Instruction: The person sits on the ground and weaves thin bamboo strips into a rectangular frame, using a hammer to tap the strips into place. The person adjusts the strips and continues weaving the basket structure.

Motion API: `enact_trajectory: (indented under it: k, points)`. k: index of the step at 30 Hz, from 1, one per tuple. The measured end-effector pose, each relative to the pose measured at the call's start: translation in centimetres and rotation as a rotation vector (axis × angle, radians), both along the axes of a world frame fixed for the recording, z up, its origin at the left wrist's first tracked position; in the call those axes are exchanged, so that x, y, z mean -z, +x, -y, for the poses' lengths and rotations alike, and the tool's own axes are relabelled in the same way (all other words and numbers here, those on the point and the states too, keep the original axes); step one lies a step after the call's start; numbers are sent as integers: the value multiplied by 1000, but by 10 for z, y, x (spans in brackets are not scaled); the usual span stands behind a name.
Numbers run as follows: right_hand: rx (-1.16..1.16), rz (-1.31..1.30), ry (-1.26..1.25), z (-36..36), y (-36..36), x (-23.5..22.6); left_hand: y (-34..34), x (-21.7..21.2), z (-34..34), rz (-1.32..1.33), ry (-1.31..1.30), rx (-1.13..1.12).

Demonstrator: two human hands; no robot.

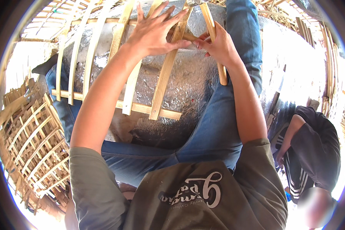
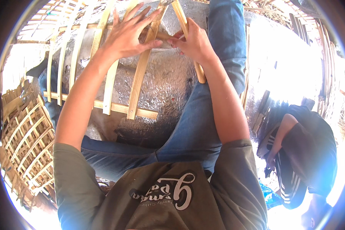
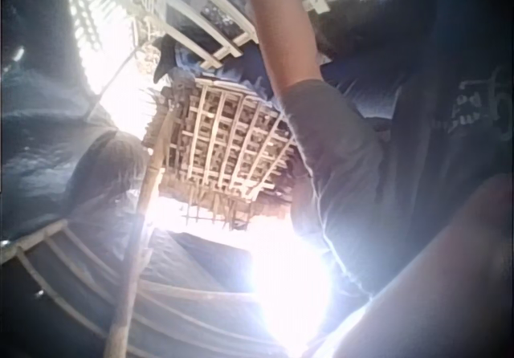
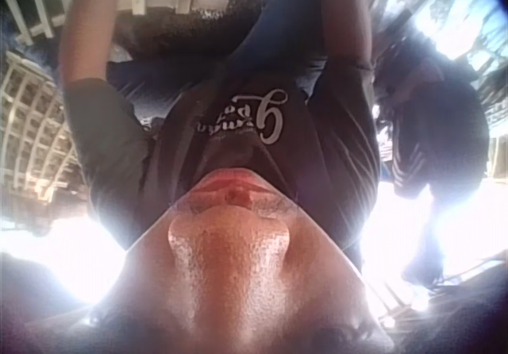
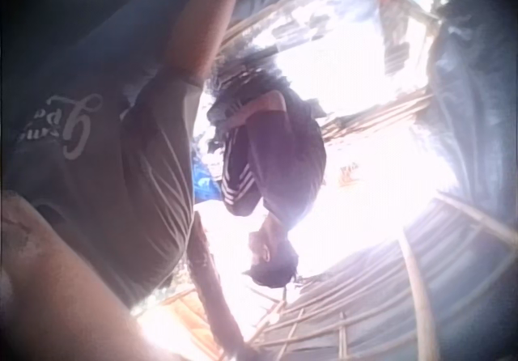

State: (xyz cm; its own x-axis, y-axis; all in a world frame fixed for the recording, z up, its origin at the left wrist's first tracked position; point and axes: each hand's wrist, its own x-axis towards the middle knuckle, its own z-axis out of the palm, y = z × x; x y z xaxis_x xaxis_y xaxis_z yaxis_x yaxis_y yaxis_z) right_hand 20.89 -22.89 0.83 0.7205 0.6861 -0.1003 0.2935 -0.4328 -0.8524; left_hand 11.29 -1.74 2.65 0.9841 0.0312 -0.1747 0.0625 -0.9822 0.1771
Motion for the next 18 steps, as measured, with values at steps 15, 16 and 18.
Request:
enact_trajectory:
  k: [15,16,18]
  points:
    - [-11,24,9,1,-2,1,22,1,-30,-86,51,280]
    - [-10,34,16,1,-2,2,22,1,-30,-72,42,291]
    - [-12,47,-16,2,-1,4,20,3,-29,-39,15,297]
